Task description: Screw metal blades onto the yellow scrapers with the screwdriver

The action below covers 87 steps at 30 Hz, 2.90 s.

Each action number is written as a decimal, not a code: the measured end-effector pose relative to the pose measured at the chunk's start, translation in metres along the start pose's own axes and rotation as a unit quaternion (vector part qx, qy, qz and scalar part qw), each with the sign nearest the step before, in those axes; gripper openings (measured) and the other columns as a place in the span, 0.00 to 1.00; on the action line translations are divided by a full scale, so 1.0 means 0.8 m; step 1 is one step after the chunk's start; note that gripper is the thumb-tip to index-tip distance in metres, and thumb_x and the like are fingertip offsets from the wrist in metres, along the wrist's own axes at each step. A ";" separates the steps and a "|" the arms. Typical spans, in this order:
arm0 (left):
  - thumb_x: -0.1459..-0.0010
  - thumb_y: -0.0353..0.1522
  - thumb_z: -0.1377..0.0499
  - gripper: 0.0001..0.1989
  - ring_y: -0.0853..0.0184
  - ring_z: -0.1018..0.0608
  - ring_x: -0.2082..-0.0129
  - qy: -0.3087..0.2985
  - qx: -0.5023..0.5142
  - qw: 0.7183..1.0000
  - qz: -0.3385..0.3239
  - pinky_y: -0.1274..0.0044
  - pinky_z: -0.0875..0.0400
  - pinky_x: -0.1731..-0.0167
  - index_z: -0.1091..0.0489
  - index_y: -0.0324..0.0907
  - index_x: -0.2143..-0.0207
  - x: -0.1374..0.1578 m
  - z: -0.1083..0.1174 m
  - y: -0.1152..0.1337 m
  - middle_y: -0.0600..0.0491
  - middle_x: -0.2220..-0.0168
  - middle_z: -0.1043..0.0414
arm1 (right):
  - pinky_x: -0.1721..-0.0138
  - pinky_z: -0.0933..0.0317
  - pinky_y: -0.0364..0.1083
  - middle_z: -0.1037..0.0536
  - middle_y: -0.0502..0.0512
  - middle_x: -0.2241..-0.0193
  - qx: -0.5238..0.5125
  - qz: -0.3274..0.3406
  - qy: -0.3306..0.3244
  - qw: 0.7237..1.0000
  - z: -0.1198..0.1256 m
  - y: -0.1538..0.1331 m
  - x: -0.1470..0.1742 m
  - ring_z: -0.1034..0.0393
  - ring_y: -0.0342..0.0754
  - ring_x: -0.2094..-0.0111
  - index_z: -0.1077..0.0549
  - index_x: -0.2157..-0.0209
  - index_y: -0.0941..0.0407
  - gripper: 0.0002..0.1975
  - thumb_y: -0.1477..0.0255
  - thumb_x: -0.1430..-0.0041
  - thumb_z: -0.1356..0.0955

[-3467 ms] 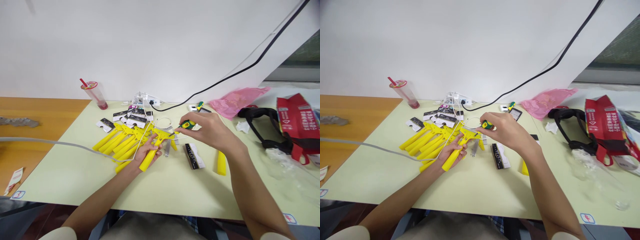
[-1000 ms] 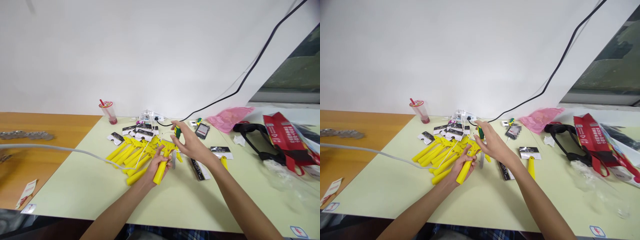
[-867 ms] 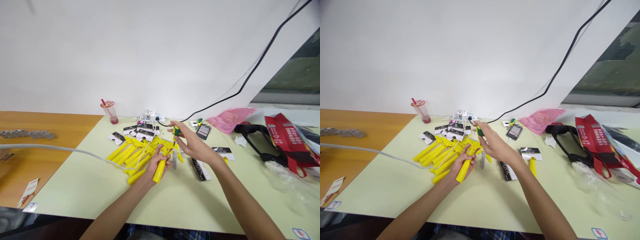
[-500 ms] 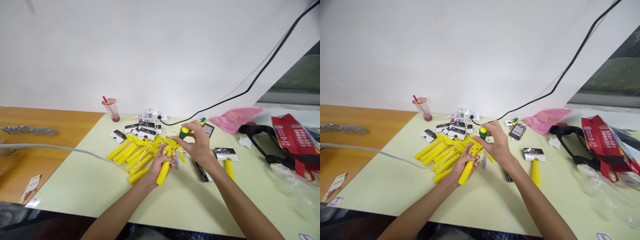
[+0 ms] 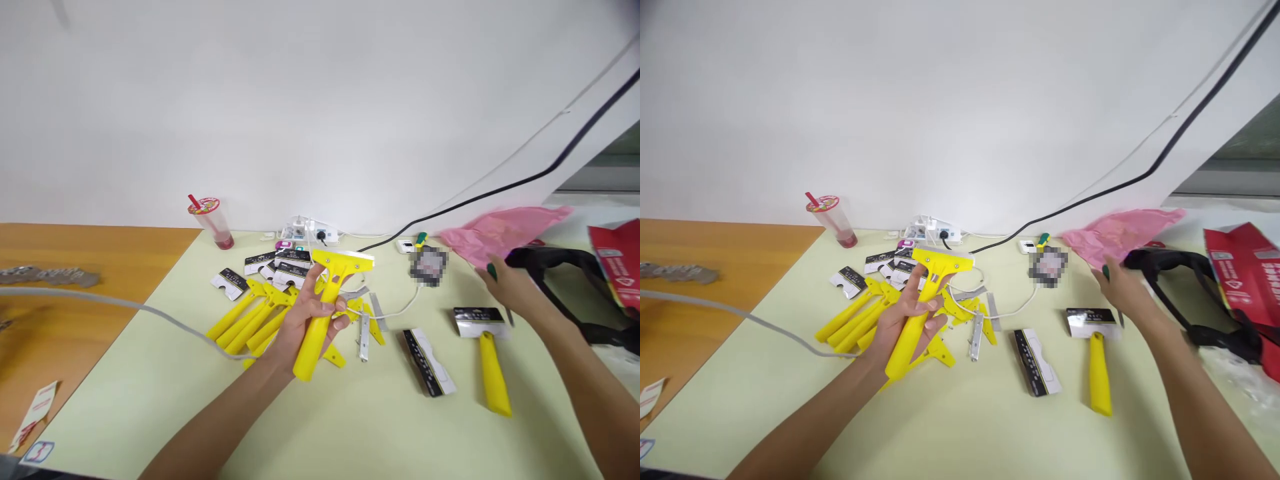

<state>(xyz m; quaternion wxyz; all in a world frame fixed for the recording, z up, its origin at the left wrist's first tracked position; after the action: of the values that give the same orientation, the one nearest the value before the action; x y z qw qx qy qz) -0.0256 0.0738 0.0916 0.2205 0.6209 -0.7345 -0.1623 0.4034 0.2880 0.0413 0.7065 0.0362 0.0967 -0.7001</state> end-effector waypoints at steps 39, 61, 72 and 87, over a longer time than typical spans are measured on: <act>0.53 0.28 0.30 0.47 0.69 0.21 0.65 -0.109 -0.081 0.983 -0.122 0.77 0.31 0.72 0.31 0.65 0.31 -0.032 -0.091 0.094 0.48 0.30 0.31 | 0.29 0.42 0.70 0.35 0.84 0.27 0.027 0.076 -0.003 0.997 -0.083 -0.141 -0.007 0.35 0.80 0.29 0.33 0.30 0.66 0.53 0.36 0.36 0.32; 0.58 0.21 0.31 0.42 0.73 0.23 0.69 -0.118 -0.018 0.993 0.001 0.78 0.31 0.71 0.25 0.54 0.39 -0.028 -0.061 0.010 0.48 0.44 0.23 | 0.51 0.33 0.64 0.25 0.96 0.46 -0.053 -0.123 0.009 0.991 -0.027 0.033 0.046 0.24 0.82 0.43 0.29 0.38 0.68 0.36 0.49 0.28 0.35; 0.52 0.17 0.31 0.47 0.71 0.18 0.62 0.026 0.056 0.994 0.090 0.80 0.29 0.66 0.34 0.53 0.32 -0.012 0.048 -0.082 0.44 0.38 0.25 | 0.52 0.35 0.57 0.19 0.84 0.50 -0.046 -0.048 0.019 0.998 0.021 0.000 0.031 0.22 0.71 0.49 0.26 0.42 0.65 0.21 0.65 0.26 0.37; 0.54 0.19 0.28 0.36 0.67 0.19 0.61 0.069 0.020 0.987 0.143 0.78 0.28 0.65 0.31 0.47 0.44 -0.003 0.088 -0.128 0.45 0.46 0.22 | 0.55 0.18 0.58 0.16 0.56 0.50 -0.415 0.229 0.060 0.878 0.200 -0.209 0.114 0.16 0.56 0.56 0.25 0.41 0.48 0.27 0.48 0.34 0.24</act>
<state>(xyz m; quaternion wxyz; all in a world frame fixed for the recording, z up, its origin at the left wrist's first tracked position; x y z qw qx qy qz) 0.0239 0.0555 -0.0210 0.2793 0.5233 -0.8019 -0.0714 0.2504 0.1658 0.1946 0.7902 -0.1975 0.4099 -0.4106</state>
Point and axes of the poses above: each hand's wrist, its own x-axis away from the middle knuckle, its own z-axis out of the back of the hand, y = z × x, the point moved 8 cm from there along -x, towards the middle knuckle
